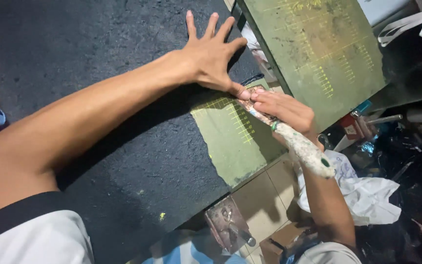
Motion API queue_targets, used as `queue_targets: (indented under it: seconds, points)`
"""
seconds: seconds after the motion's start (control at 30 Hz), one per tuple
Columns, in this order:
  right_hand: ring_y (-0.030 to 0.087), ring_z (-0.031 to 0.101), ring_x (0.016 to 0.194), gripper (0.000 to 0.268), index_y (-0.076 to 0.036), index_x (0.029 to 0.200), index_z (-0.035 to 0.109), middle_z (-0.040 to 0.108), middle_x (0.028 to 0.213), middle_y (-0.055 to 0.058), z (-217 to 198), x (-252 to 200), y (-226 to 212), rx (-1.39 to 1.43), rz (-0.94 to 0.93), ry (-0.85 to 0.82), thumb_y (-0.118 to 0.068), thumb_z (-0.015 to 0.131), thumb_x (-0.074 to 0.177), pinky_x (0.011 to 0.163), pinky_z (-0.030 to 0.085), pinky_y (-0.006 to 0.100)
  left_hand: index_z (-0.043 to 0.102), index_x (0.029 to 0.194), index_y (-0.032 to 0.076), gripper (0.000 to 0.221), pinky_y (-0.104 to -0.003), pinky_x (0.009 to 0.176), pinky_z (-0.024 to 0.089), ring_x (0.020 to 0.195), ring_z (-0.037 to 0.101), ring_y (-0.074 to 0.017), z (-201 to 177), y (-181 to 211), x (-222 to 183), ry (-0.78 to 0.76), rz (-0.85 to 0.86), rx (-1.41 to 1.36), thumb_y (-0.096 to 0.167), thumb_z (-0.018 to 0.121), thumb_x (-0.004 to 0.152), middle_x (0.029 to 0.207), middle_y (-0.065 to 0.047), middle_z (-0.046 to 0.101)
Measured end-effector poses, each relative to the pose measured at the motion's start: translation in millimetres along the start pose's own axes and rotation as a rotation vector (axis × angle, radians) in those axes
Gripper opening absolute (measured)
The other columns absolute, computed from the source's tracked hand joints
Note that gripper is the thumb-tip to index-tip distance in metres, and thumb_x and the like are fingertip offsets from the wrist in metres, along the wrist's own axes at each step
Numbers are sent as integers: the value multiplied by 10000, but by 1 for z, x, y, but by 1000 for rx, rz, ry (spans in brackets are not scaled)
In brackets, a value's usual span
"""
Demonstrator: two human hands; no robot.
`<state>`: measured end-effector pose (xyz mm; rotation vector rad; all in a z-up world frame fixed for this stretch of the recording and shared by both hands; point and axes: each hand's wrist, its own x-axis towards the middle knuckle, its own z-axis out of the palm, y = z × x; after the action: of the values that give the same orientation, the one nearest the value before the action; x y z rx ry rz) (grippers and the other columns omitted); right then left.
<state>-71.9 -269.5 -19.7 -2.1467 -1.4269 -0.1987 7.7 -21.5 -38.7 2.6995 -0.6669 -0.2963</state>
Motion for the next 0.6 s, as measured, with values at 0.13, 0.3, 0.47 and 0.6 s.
queue_targets:
  seconds: [0.13,0.3,0.47,0.6]
  points:
    - [445,622,1305,614,124,1245,622,629,1330,304,-1,3,4,83,-3,-34,-410,365,1084,1176,475,576,220,1634,239,1145,-838,1056,-166,1554,-104,-491,2,-2,4,-34,-21,-30,867,565,741,1720,-200,-23]
    - [454,658,1245,581,147,1182,648,658,1264,325,5,5,19,76,-33,0,-362,383,1087,1127,510,571,369,1592,239,1020,-878,1051,22,1504,72,-551,16,-18,19,119,100,30,857,551,801,1666,-271,167]
    - [470,657,1256,641,146,1202,663,665,1274,316,11,6,21,-5,-25,-6,-404,353,1092,1121,518,554,526,1487,175,903,-777,946,314,1287,386,-580,23,-27,29,237,208,93,813,621,854,1488,-282,376]
    - [452,690,1213,573,127,1172,674,688,1225,300,17,12,17,65,53,83,-387,440,1076,1111,538,535,655,1366,97,827,-620,665,501,1035,610,-486,33,-35,38,326,304,101,782,666,904,1114,-249,621]
